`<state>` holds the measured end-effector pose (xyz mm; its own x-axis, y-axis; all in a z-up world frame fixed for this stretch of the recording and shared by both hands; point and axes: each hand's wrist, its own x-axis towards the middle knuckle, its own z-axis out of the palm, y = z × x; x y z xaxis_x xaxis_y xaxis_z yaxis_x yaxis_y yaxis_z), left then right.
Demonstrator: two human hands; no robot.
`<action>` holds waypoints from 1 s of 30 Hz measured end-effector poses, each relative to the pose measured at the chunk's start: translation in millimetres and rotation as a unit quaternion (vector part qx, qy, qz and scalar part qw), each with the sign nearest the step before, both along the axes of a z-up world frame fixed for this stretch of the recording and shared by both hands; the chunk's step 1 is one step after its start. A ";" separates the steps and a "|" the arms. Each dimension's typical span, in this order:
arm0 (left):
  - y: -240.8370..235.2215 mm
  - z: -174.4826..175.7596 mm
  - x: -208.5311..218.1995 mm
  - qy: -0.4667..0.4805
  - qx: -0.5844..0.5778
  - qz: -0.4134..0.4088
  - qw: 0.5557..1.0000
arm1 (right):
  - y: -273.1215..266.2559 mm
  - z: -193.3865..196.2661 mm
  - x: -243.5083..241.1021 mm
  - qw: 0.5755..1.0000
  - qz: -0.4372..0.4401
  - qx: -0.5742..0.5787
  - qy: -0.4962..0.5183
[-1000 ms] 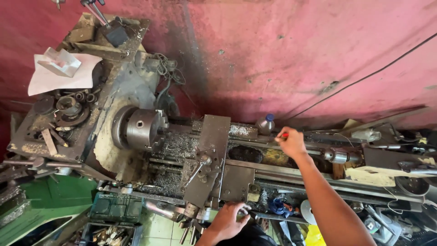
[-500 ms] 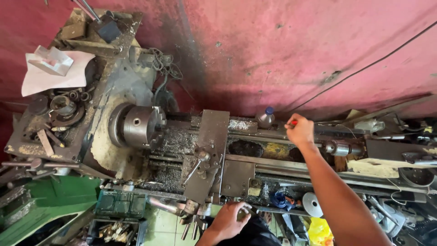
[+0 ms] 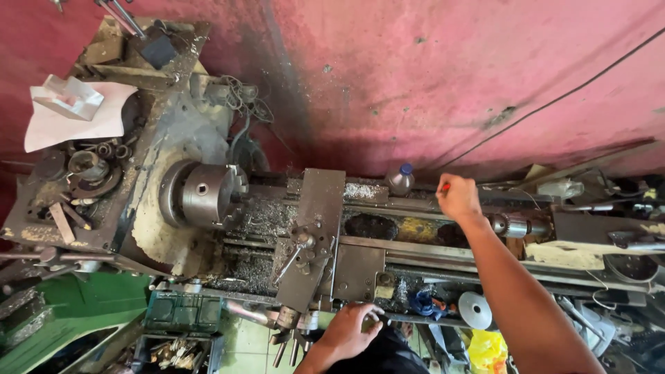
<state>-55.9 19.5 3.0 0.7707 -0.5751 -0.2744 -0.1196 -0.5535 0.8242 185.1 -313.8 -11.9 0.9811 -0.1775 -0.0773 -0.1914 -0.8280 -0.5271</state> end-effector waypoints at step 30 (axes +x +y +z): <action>1.1 9.7 14.6 0.064 0.019 -0.003 0.998 | 11.3 44.6 3.3 0.941 -0.021 -0.260 0.214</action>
<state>-41.3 20.7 12.7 0.7243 -0.5669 -0.3924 -0.0178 -0.5843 0.8114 188.4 -302.5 32.7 0.8709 -0.3391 -0.3558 -0.3328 -0.9395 0.0808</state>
